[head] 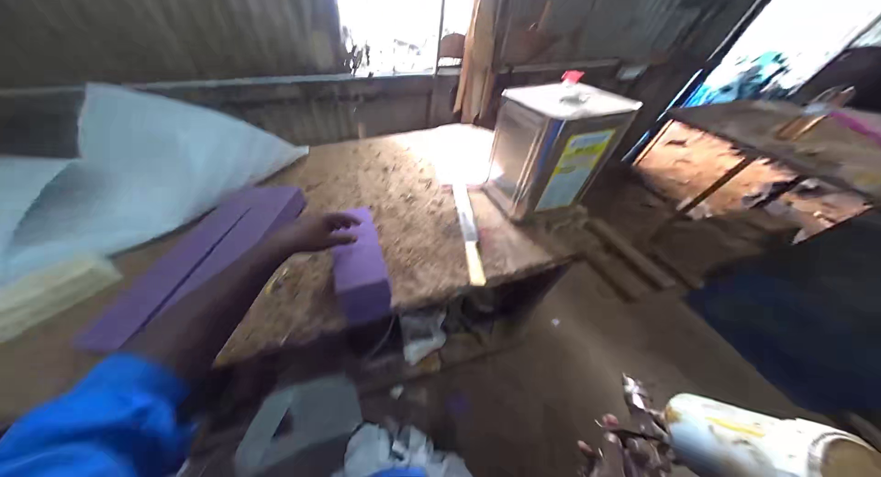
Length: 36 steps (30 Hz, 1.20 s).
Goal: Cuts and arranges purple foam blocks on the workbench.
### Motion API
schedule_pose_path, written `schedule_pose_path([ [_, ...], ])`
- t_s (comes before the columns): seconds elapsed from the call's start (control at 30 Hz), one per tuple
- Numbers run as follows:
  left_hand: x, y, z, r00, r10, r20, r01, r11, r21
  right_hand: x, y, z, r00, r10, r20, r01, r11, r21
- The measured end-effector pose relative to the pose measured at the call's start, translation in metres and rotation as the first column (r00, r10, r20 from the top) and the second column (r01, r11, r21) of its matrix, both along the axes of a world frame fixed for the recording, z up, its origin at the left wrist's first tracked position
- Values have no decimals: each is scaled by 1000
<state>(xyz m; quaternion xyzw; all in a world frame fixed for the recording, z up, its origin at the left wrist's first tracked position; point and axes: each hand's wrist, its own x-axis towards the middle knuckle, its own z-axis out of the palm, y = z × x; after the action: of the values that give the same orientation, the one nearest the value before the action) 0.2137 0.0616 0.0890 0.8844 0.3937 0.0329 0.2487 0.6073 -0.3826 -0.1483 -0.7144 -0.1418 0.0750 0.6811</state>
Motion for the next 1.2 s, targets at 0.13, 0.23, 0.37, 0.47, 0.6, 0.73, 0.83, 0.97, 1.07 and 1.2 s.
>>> schedule_pose_path([
  [0.13,14,15,-5,963,-129,-237,116,991,-65,-125,-10,62,968,253,-7,-248,952,178],
  [0.23,23,18,-4,934,-157,-322,153,988,-37,-180,-24,90,843,534,-64,-498,820,282],
  [0.37,39,17,-2,918,-67,-391,60,998,-31,-234,-33,102,786,604,-134,-571,792,219],
  [0.47,46,18,-2,894,-31,-446,22,999,-24,-256,-22,101,778,623,-76,-591,768,248],
  [0.6,44,16,-3,910,-4,-416,-8,1000,-26,-265,-9,104,869,494,22,-490,854,173],
  [0.73,44,16,-6,916,13,-401,-29,999,-33,-259,-15,108,861,505,54,-508,856,96],
  [0.83,44,17,-7,925,32,-379,-61,996,-65,-262,-18,108,877,478,54,-481,872,89],
  [0.97,44,17,-6,923,15,-384,-41,997,-58,-266,-19,107,905,417,81,-424,897,121],
  [1.07,43,17,-5,926,15,-378,-37,998,-50,-261,-26,104,865,499,57,-502,856,125],
  [1.2,44,18,-7,930,21,-367,-47,997,-62,-266,-24,108,923,370,103,-377,924,56],
])
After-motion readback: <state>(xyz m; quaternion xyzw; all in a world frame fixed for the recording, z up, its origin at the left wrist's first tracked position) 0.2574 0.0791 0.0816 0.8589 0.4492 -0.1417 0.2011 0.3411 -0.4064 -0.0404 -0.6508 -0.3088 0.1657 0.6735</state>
